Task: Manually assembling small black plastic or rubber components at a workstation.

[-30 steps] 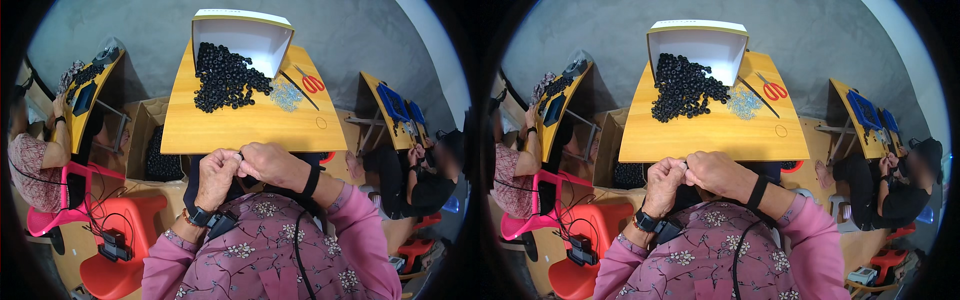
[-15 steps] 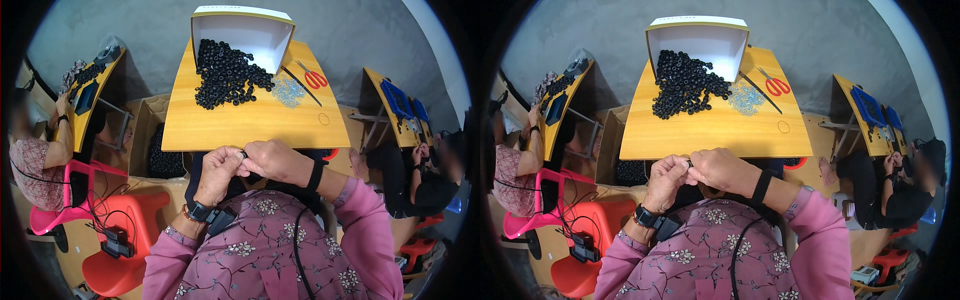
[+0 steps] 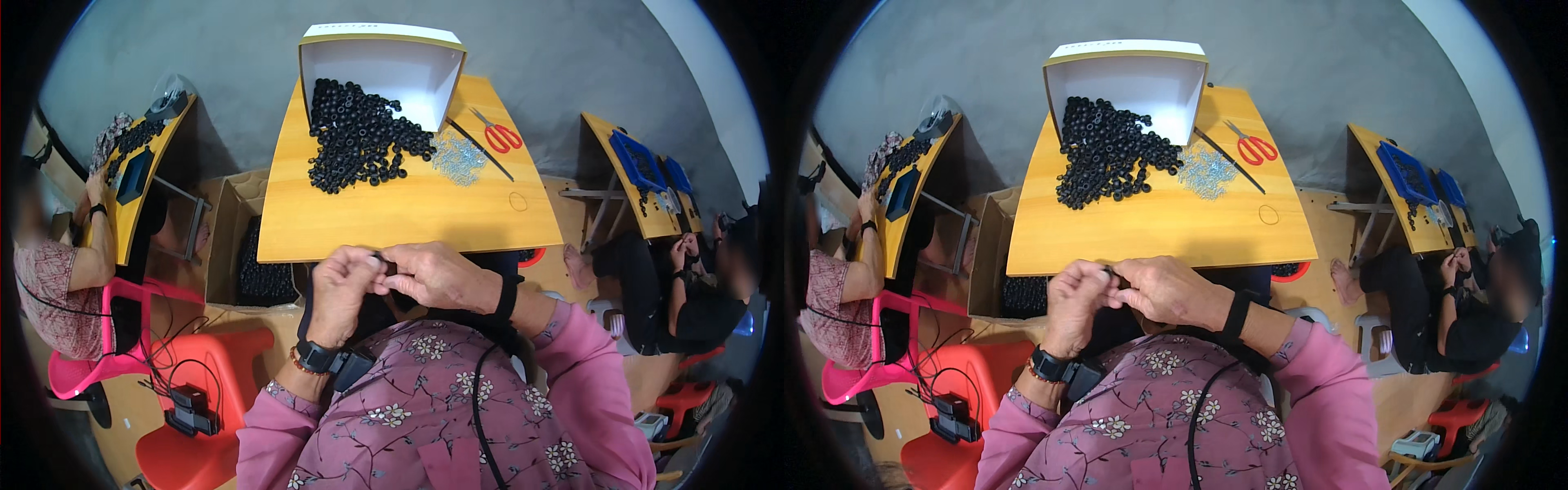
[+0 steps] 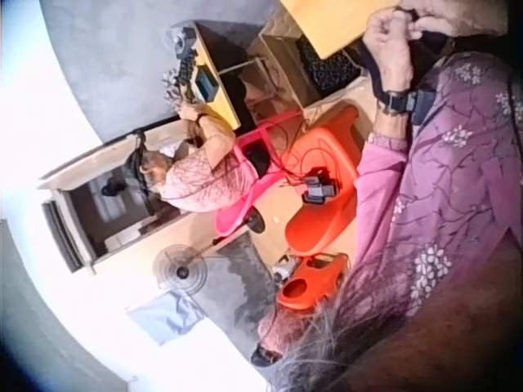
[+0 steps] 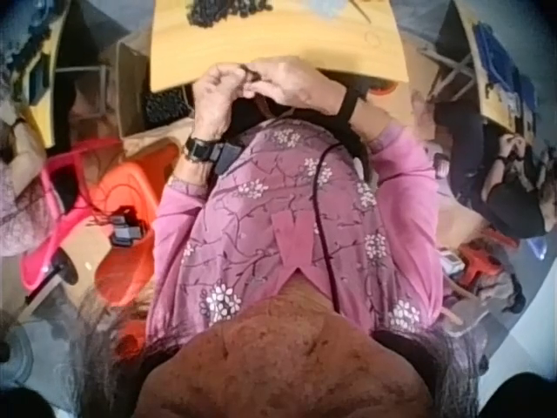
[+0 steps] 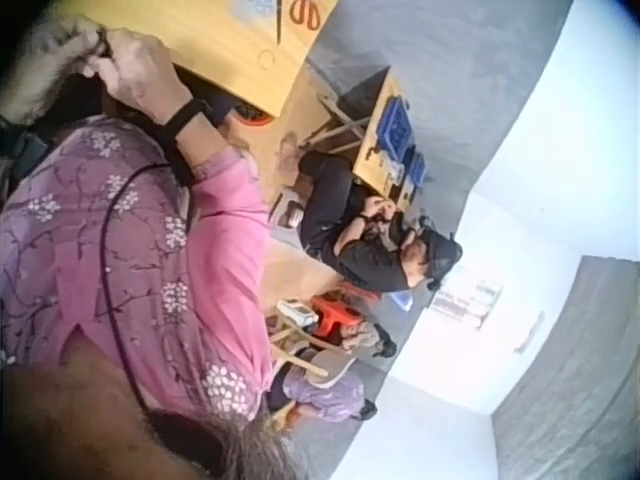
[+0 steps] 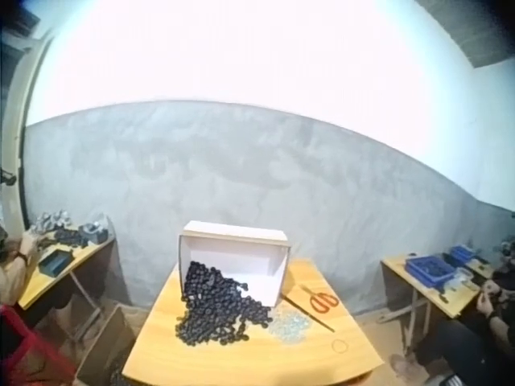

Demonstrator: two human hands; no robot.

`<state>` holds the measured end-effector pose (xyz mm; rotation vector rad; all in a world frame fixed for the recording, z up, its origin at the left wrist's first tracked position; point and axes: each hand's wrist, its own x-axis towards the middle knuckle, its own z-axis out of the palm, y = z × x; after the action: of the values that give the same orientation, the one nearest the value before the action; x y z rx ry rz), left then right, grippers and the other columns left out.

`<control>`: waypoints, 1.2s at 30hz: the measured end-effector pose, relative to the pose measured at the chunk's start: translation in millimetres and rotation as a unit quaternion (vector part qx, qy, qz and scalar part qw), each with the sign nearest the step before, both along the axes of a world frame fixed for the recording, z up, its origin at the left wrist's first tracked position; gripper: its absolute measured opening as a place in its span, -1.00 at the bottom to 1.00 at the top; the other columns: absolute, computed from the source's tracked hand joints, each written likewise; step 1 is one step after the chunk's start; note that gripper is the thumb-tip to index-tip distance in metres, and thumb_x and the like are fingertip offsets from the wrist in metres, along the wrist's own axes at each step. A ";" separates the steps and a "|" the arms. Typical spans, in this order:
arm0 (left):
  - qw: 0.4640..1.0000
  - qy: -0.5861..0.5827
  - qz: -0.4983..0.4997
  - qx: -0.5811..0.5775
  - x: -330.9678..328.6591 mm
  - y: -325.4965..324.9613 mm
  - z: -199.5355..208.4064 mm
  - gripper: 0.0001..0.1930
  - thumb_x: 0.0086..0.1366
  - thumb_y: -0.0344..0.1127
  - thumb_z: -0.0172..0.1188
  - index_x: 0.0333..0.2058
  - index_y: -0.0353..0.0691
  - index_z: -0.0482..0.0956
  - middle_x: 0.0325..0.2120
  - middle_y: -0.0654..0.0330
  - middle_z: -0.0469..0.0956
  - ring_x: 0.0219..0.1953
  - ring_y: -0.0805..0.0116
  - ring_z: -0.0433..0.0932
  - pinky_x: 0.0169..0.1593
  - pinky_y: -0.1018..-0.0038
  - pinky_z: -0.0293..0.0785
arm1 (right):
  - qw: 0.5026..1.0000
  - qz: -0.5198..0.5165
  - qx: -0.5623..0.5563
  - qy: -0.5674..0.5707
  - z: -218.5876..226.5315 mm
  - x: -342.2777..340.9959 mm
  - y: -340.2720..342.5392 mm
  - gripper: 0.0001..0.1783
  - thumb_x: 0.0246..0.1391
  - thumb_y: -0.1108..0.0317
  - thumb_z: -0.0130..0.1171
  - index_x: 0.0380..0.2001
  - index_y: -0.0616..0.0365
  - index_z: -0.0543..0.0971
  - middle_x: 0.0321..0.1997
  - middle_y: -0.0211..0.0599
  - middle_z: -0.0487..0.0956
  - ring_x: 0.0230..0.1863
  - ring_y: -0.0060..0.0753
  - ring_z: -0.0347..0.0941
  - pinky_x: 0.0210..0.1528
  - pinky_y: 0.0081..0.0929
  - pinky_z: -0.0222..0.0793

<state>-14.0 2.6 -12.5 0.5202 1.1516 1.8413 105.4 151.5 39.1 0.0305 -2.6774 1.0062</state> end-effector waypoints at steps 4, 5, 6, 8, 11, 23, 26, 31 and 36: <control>0.956 -0.021 0.269 0.118 -36.8 -9.4 -7.0 -0.92 0.35 -0.46 0.17 -0.19 -0.24 0.52 -0.36 0.19 0.58 -0.42 0.44 0.57 -0.33 0.49 0.62 | 0.997 -0.012 0.039 -0.060 2.8 4.2 17.8 -0.67 0.12 0.27 0.19 -0.13 0.29 0.53 -0.27 0.08 0.60 -0.20 0.18 0.54 -0.18 -0.03 0.44; 0.936 -0.027 0.330 0.120 -48.0 -9.3 -5.6 -0.88 0.36 -0.47 0.16 -0.15 -0.25 0.50 -0.33 0.18 0.57 -0.40 0.43 0.56 -0.28 0.48 0.61 | 0.996 -0.048 0.069 -0.026 -5.8 3.7 31.7 -0.68 0.12 0.28 0.18 -0.15 0.32 0.54 -0.26 0.09 0.60 -0.20 0.17 0.54 -0.16 -0.03 0.44; 0.912 -0.032 0.392 0.121 -60.4 -12.5 -4.4 -0.85 0.36 -0.48 0.14 -0.11 -0.26 0.49 -0.31 0.18 0.56 -0.37 0.42 0.55 -0.24 0.46 0.60 | 0.992 -0.081 0.098 0.008 -10.1 1.3 43.6 -0.68 0.12 0.30 0.17 -0.17 0.35 0.55 -0.24 0.10 0.60 -0.20 0.16 0.54 -0.15 -0.03 0.45; 0.899 -0.065 0.416 0.118 -91.1 -26.8 -11.9 -0.65 0.34 -0.53 0.15 0.08 -0.37 0.36 -0.17 0.13 0.51 -0.17 0.36 0.53 0.02 0.40 0.52 | 0.990 -0.110 0.086 0.029 -7.5 -8.6 63.1 -0.72 0.09 0.37 0.16 -0.21 0.40 0.57 -0.24 0.14 0.60 -0.18 0.18 0.54 -0.13 -0.05 0.46; 0.883 -0.085 0.449 0.109 -107.1 -30.9 -22.5 -0.39 0.30 -0.56 0.17 0.28 -0.35 0.15 -0.03 0.02 0.45 -0.07 0.29 0.49 0.11 0.34 0.47 | 0.980 -0.195 0.035 0.020 -3.4 -31.5 90.7 -0.72 0.08 0.41 0.17 -0.20 0.42 0.56 -0.24 0.18 0.60 -0.17 0.22 0.54 -0.12 -0.07 0.47; 0.874 0.143 0.463 0.037 -97.8 -21.1 -34.2 -0.43 0.25 -0.51 0.22 0.23 -0.38 0.30 0.17 0.04 0.33 0.08 0.35 0.41 0.18 0.43 0.38 | 0.966 -0.213 0.124 -0.078 -25.0 -85.2 115.2 -0.73 0.06 0.44 0.22 -0.20 0.43 0.56 -0.33 0.14 0.58 -0.22 0.11 0.55 -0.19 -0.15 0.44; 0.881 0.177 0.438 0.006 -80.6 -14.7 -21.5 -0.58 0.27 -0.51 0.21 0.10 -0.39 0.43 -0.01 0.14 0.50 -0.06 0.43 0.48 0.14 0.48 0.41 | 0.964 -0.205 0.165 -0.047 -29.9 -72.2 119.0 -0.78 0.06 0.48 0.19 -0.24 0.42 0.56 -0.37 0.02 0.59 -0.30 -0.02 0.57 -0.22 -0.21 0.46; 0.942 0.160 0.296 0.015 -46.0 -2.6 -12.3 -0.81 0.32 -0.51 0.21 -0.10 -0.37 0.60 -0.22 0.16 0.64 -0.19 0.47 0.60 -0.04 0.55 0.52 | 0.961 -0.174 -0.213 -0.017 -13.5 -28.5 78.5 -0.77 0.09 0.49 0.19 -0.19 0.40 0.56 -0.36 -0.22 0.61 -0.39 -0.48 0.54 -0.33 -0.49 0.51; 0.971 0.194 0.135 0.031 -1.4 12.5 4.4 -0.71 0.30 -0.50 0.25 -0.01 -0.40 0.57 -0.17 0.08 0.64 -0.25 0.49 0.59 -0.14 0.55 0.58 | 0.913 -0.130 -0.386 0.005 -11.5 0.7 40.3 -0.77 0.17 0.46 0.23 -0.13 0.35 0.56 -0.34 -0.33 0.61 -0.41 -0.64 0.55 -0.44 -0.70 0.50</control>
<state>-15.4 15.1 -8.1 0.8194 1.4884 2.0705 106.1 191.8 27.6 -0.4611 -2.0118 1.8549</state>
